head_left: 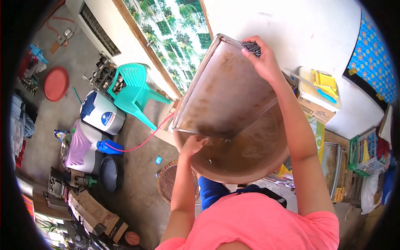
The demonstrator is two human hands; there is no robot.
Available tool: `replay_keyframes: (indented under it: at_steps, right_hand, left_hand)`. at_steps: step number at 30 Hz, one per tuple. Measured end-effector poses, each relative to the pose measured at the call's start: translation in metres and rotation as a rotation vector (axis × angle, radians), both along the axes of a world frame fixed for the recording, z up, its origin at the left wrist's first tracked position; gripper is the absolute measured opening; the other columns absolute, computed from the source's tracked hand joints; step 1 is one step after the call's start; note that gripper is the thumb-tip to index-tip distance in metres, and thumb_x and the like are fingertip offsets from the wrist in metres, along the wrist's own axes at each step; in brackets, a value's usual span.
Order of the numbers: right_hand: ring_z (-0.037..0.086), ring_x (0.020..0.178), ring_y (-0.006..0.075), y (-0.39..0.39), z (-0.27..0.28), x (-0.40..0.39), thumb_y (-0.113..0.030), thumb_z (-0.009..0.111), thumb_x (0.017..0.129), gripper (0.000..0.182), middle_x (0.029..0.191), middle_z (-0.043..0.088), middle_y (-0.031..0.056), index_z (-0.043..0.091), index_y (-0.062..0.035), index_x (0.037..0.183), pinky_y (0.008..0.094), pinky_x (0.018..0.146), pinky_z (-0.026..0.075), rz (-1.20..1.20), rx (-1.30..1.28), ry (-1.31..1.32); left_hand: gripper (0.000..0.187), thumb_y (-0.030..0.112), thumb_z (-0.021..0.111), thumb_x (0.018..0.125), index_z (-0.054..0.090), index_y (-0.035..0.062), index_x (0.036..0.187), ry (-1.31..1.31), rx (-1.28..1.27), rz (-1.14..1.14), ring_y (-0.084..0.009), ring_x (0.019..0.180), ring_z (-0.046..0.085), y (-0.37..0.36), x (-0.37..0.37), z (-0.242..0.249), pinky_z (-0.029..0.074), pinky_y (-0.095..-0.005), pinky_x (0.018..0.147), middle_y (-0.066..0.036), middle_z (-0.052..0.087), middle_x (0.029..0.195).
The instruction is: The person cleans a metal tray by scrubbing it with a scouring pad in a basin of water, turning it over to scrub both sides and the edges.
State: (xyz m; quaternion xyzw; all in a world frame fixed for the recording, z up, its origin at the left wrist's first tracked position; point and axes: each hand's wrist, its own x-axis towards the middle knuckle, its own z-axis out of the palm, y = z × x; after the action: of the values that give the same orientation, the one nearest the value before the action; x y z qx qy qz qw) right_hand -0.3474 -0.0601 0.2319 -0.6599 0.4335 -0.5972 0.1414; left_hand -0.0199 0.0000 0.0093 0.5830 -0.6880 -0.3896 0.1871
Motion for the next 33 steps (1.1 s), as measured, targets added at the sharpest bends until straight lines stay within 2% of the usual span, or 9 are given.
replay_keyframes:
  at_steps: [3, 7, 10, 13, 16, 20, 24, 27, 33]
  right_hand:
    - [0.057, 0.082, 0.0131, -0.011, -0.004, -0.002, -0.023, 0.065, 0.086, 0.024, 0.089, 0.064, 0.0030, 0.059, -0.0109, 0.106, 0.0283, 0.076, 0.044, 0.042, -0.107, 0.049]
    - [0.054, 0.087, 0.0120, -0.017, 0.003, 0.000, -0.020, 0.065, 0.086, 0.023, 0.094, 0.061, 0.0014, 0.058, -0.0089, 0.105, 0.0275, 0.081, 0.043, 0.119, -0.159, 0.060]
    - [0.050, 0.093, 0.0095, -0.014, 0.012, 0.003, -0.013, 0.065, 0.087, 0.019, 0.095, 0.057, -0.0005, 0.057, -0.0050, 0.102, 0.0259, 0.088, 0.040, 0.161, -0.093, 0.062]
    - [0.051, 0.093, 0.0095, -0.016, 0.014, 0.004, -0.013, 0.065, 0.087, 0.018, 0.095, 0.058, -0.0007, 0.056, -0.0053, 0.101, 0.0262, 0.088, 0.040, 0.132, -0.065, 0.079]
    - [0.052, 0.093, 0.0099, -0.011, 0.018, 0.003, -0.013, 0.065, 0.087, 0.018, 0.095, 0.059, -0.0010, 0.056, -0.0055, 0.101, 0.0268, 0.088, 0.041, 0.164, -0.059, 0.063]
    - [0.055, 0.095, 0.0145, -0.010, 0.016, 0.010, -0.012, 0.065, 0.086, 0.019, 0.097, 0.061, 0.0015, 0.057, -0.0059, 0.102, 0.0298, 0.088, 0.042, 0.096, -0.120, 0.065]
    - [0.057, 0.094, 0.0269, -0.020, 0.008, 0.027, -0.015, 0.068, 0.081, 0.022, 0.103, 0.064, 0.0056, 0.062, -0.0155, 0.102, 0.0366, 0.081, 0.045, -0.161, -0.398, 0.121]
    - [0.054, 0.097, 0.0298, -0.014, -0.004, 0.043, -0.012, 0.065, 0.081, 0.024, 0.102, 0.062, 0.0066, 0.059, -0.0115, 0.105, 0.0403, 0.088, 0.039, -0.307, -0.462, 0.100]
    - [0.050, 0.100, 0.0347, -0.007, -0.061, 0.083, -0.032, 0.052, 0.093, 0.040, 0.114, 0.054, 0.0180, 0.047, -0.0035, 0.121, 0.0451, 0.089, 0.036, -0.148, -0.272, 0.072]
  left_hand:
    - [0.031, 0.024, 0.067, 0.085, 0.064, -0.0022, 0.099, -0.073, -0.311, 0.270, -0.0310, 0.083, 0.063, 0.005, -0.020, 0.071, 0.048, -0.0378, 0.075, -0.018, 0.066, 0.086]
    - [0.037, 0.020, 0.070, 0.083, 0.057, 0.0015, 0.113, 0.070, -1.163, 0.255, -0.0282, 0.075, 0.056, -0.006, -0.051, 0.153, 0.046, -0.0385, 0.073, -0.013, 0.058, 0.079]
    - [0.045, 0.019, 0.070, 0.083, 0.052, 0.0024, 0.121, 0.374, -0.757, 0.126, -0.0275, 0.088, 0.055, -0.014, -0.076, 0.200, 0.046, -0.0387, 0.078, -0.014, 0.057, 0.090]
    - [0.045, 0.018, 0.069, 0.084, 0.051, 0.0033, 0.123, 0.040, -1.082, 0.171, -0.0245, 0.088, 0.057, -0.030, -0.094, 0.219, 0.046, -0.0361, 0.079, -0.015, 0.059, 0.092]
    - [0.043, 0.019, 0.069, 0.085, 0.052, 0.0022, 0.121, 0.327, -1.082, 0.000, -0.0210, 0.078, 0.058, -0.069, -0.101, 0.215, 0.047, -0.0336, 0.076, -0.013, 0.062, 0.087]
    - [0.025, 0.017, 0.065, 0.089, 0.061, -0.0016, 0.105, 0.619, -0.600, -0.079, -0.0098, 0.074, 0.053, -0.066, -0.099, 0.215, 0.045, -0.0260, 0.069, -0.004, 0.063, 0.083]
    - [0.017, 0.015, 0.064, 0.090, 0.062, -0.0010, 0.093, 0.633, -0.700, 0.107, -0.0075, 0.069, 0.047, -0.064, -0.107, 0.191, 0.041, -0.0248, 0.064, 0.001, 0.059, 0.076]
    - [0.015, 0.014, 0.064, 0.090, 0.062, -0.0008, 0.090, 0.680, -0.696, 0.220, -0.0079, 0.069, 0.047, -0.062, -0.110, 0.165, 0.041, -0.0248, 0.064, 0.001, 0.058, 0.074]
    - [0.013, 0.010, 0.061, 0.091, 0.062, -0.0020, 0.096, 0.729, -0.680, 0.321, -0.0097, 0.077, 0.052, -0.055, -0.109, 0.145, 0.044, -0.0267, 0.072, -0.003, 0.063, 0.083]
